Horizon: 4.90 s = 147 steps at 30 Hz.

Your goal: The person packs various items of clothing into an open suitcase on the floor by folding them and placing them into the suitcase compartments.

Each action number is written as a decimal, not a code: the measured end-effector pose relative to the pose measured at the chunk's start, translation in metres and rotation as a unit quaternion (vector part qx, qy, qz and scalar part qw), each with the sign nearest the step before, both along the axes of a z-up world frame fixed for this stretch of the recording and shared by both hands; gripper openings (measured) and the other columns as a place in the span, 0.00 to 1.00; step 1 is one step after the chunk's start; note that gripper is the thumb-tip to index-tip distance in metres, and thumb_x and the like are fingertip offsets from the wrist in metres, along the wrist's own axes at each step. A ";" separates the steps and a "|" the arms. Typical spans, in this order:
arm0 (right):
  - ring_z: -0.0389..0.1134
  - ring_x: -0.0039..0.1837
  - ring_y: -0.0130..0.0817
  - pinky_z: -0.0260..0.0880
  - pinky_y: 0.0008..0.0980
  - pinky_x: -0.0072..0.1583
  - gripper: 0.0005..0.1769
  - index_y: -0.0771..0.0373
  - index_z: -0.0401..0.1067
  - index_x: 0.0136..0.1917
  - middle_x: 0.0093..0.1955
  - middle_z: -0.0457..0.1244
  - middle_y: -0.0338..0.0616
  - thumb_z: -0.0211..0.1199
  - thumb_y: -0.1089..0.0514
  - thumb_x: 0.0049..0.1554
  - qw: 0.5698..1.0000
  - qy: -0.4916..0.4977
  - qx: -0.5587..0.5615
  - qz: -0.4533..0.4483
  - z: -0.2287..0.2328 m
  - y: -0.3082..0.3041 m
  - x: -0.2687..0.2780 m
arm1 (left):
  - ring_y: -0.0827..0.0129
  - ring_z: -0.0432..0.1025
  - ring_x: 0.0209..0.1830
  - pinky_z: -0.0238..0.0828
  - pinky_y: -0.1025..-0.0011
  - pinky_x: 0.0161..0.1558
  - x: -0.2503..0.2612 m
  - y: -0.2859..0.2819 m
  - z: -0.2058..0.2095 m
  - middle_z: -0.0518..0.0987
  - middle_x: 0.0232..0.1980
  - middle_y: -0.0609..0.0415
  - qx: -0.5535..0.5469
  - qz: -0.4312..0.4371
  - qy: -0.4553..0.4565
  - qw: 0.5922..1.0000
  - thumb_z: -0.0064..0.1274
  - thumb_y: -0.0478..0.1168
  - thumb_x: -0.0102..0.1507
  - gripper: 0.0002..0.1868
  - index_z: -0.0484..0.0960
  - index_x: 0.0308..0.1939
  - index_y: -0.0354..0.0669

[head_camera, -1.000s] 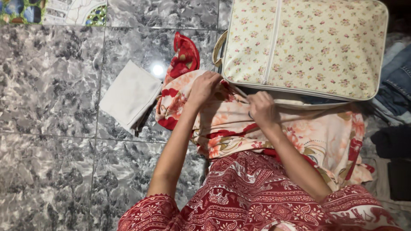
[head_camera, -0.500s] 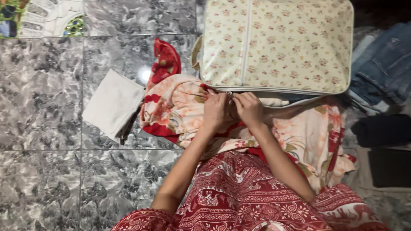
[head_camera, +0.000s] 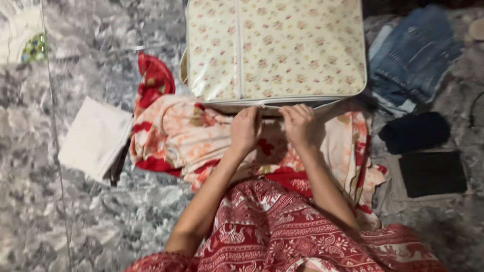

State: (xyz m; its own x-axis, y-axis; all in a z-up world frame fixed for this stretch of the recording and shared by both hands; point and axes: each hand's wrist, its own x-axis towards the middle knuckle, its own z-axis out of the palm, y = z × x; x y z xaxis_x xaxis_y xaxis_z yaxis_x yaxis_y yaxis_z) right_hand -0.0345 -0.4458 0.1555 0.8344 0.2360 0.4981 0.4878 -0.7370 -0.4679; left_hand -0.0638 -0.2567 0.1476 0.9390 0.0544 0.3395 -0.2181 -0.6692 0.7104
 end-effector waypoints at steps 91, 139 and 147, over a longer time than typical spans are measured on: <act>0.58 0.42 0.27 0.59 0.30 0.45 0.14 0.65 0.75 0.60 0.46 0.69 0.43 0.65 0.55 0.64 0.954 0.255 0.129 -0.090 -0.059 -0.242 0.125 | 0.46 0.75 0.26 0.71 0.49 0.30 0.054 -0.158 -0.026 0.79 0.25 0.45 0.019 -0.135 0.084 0.987 0.53 0.48 0.65 0.10 0.77 0.35 0.48; 0.69 0.50 0.45 0.64 0.45 0.52 0.01 0.61 0.77 0.44 0.43 0.69 0.44 0.67 0.62 0.59 0.984 -0.006 -0.174 -0.048 0.019 -0.216 0.152 | 0.45 0.50 0.82 0.43 0.40 0.77 0.141 -0.198 -0.012 0.57 0.81 0.40 0.270 -0.241 -0.117 0.925 0.47 0.43 0.65 0.37 0.59 0.77 0.35; 0.70 0.51 0.42 0.65 0.43 0.53 0.01 0.61 0.75 0.46 0.45 0.69 0.42 0.65 0.63 0.61 0.984 -0.079 -0.139 -0.081 0.011 -0.200 0.201 | 0.48 0.54 0.81 0.48 0.44 0.77 0.139 -0.201 -0.012 0.60 0.80 0.41 0.317 -0.221 -0.098 0.917 0.43 0.43 0.65 0.35 0.61 0.77 0.36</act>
State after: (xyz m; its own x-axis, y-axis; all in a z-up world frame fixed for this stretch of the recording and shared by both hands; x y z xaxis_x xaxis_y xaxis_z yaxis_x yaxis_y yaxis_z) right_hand 0.1662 -0.6460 0.1667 0.7893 0.2524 0.5597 0.4043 -0.8998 -0.1644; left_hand 0.0751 -0.4577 0.1360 0.7399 -0.5832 0.3352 -0.6488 -0.7503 0.1267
